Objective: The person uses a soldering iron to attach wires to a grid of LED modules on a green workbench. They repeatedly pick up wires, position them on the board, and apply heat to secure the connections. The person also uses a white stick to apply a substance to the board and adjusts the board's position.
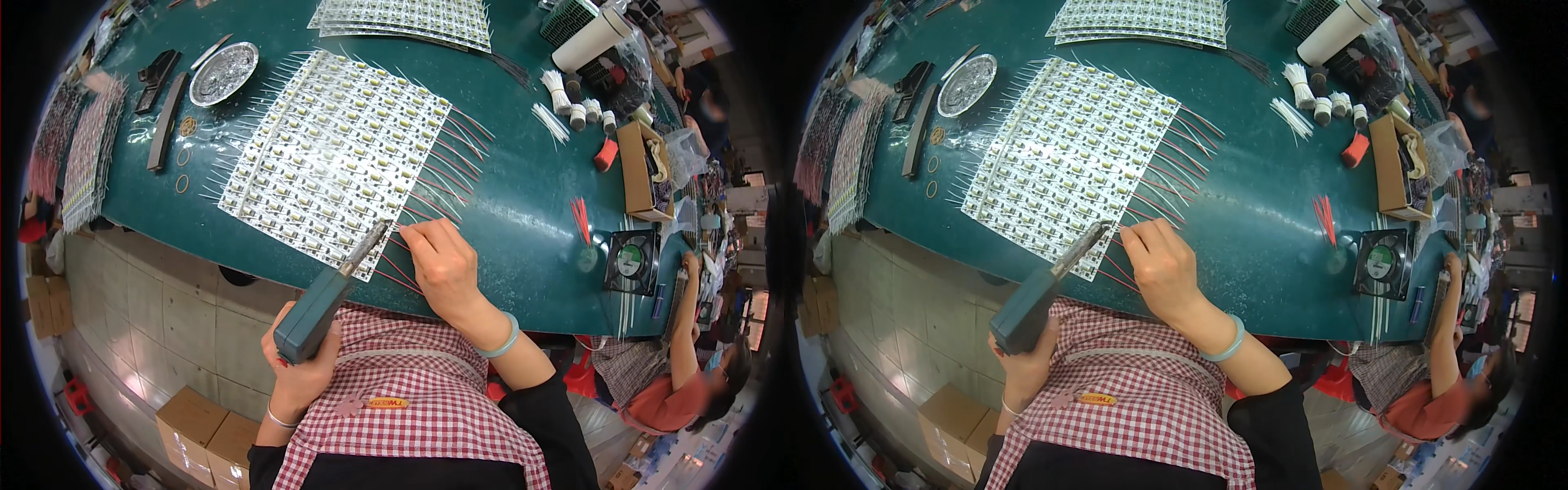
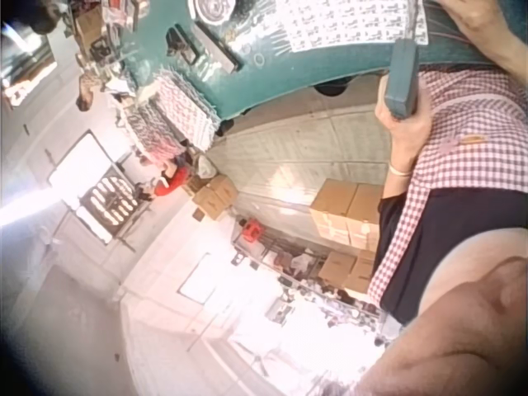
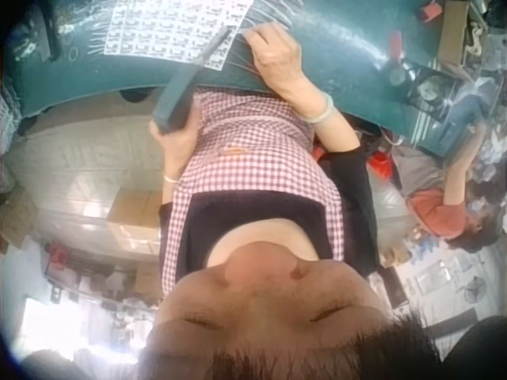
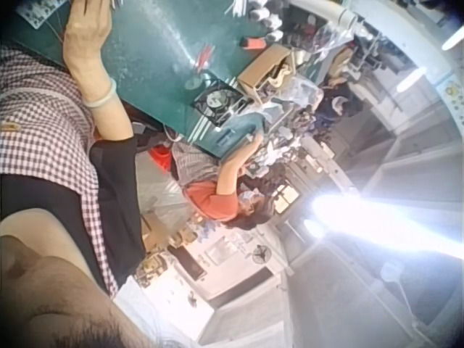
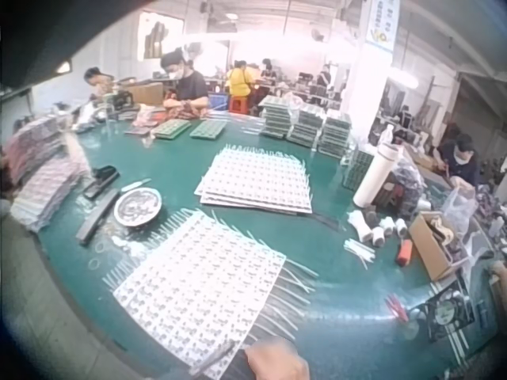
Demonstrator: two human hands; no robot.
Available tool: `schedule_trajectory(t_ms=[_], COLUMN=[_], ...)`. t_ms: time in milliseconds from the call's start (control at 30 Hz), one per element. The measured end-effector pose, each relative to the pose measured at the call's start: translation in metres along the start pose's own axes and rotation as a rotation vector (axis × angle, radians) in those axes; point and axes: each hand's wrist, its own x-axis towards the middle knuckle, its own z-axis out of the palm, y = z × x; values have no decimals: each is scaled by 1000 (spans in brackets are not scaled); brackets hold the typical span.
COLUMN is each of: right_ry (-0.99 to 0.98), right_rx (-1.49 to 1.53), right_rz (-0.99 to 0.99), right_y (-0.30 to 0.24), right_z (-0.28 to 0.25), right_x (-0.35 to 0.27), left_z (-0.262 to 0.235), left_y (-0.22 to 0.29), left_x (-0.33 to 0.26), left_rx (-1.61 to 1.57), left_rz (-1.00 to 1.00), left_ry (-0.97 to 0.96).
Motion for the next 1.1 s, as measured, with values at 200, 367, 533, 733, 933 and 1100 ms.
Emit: schedule_trajectory(t_ms=[200,367,533,733,933,1100], right_ry=[0,77,88,48,51,67], right_rx=[2,-16,46,86,87,84], right_rz=[13,-17,-6,40,61,73], right_y=[0,-1,-10,-17,-18,-18], right_z=[1,-4,-9,3,7,8], right_x=[-1,0,-10,-17,-17,-17], left_z=[-2,-4,-8,-13,-13,-11], left_y=[1,-1,2,1,0,-6], left_x=[-3,-6,-11,-17,-17,-16], left_rx=[3,-34,-77,-112,-9,26], left_rz=[-39,-59,-135,-175,-88,-22], left_ry=[-5,14,26,23,-8,-38])
